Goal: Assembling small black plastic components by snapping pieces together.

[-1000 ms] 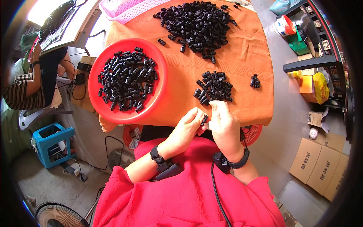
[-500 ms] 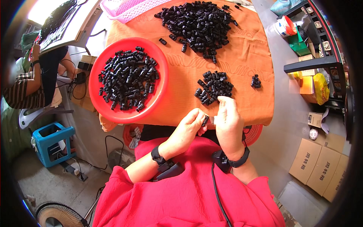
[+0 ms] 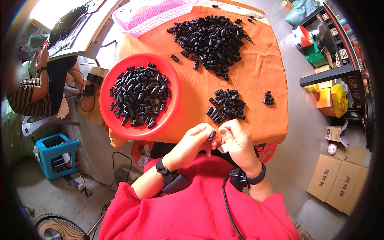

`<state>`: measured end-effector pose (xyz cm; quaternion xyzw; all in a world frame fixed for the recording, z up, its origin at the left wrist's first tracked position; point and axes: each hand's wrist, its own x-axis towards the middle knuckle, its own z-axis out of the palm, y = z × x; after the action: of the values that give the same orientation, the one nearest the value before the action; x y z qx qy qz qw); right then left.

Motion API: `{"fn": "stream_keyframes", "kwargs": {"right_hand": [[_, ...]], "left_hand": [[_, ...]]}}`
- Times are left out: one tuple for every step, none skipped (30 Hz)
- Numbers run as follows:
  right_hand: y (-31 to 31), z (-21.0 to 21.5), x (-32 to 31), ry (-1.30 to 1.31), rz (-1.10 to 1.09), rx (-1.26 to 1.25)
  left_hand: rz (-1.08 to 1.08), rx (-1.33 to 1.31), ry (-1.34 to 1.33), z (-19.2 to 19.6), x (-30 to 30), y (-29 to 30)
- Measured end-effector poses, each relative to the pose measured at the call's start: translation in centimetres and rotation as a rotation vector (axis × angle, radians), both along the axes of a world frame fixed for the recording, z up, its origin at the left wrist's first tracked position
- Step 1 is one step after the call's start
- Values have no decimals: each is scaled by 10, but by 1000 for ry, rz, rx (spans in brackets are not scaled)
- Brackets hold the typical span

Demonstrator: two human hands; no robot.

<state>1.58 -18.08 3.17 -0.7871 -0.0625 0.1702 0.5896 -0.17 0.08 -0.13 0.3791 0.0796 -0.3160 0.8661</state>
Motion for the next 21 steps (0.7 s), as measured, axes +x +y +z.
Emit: {"fn": "stream_keyframes", "kwargs": {"right_hand": [[-1, -1, 1, -1, -42, -19], [-1, -1, 2, -6, -41, -16], [-1, -2, 2, -24, -67, -27], [-2, -2, 1, -41, -94, -37], [-2, -4, 1, -46, -94, -36], [-3, -7, -1, -52, -96, -56], [-4, -10, -2, -57, -98, -77], [-4, -12, -4, -63, -101, -98], [-3, -12, -4, -51, -113, -98], [-3, -11, -5, -55, -113, -97], [-4, -12, -5, -65, -102, -103], [-4, -12, -5, -75, -94, -111], [-5, -13, -5, -78, -97, -111], [-6, -14, -4, -80, -90, -119], [-7, -14, -5, -81, -81, -128], [-7, -16, -5, -83, -84, -128], [-8, -18, -5, -82, -80, -123], [-8, -19, -5, -80, -75, -117], [-8, -19, -5, -81, -76, -117], [-7, -18, -4, -82, -74, -121], [-7, -18, -4, -83, -70, -126]], "left_hand": [[44, -54, 51, -7, 1, 5], [95, -155, 103, -12, 5, 8], [134, -155, 104, -6, 10, 9], [174, -156, 105, 0, 15, 9], [215, -167, 75, -3, 20, 7], [210, -169, 71, -1, 28, 5], [169, 145, 48, 3, 35, 2], [126, 459, 23, 6, 40, -1], [157, 783, -358, -3, 40, -4], [158, 783, -362, -9, 39, -6], [188, 1102, -628, -14, 39, -8], [215, 1416, -902, -14, 40, -10], [152, 1434, -865, -11, 39, -11], [151, 1433, -869, -12, 40, -11], [155, 1439, -879, -15, 40, -12], [158, 1446, -888, -17, 39, -12], [158, 1445, -891, -17, 39, -12], [161, 1464, -896, -17, 39, -13], [165, 1483, -901, -17, 38, -13], [165, 1483, -903, -19, 37, -13], [177, 1517, -899, -22, 36, -14]]}}
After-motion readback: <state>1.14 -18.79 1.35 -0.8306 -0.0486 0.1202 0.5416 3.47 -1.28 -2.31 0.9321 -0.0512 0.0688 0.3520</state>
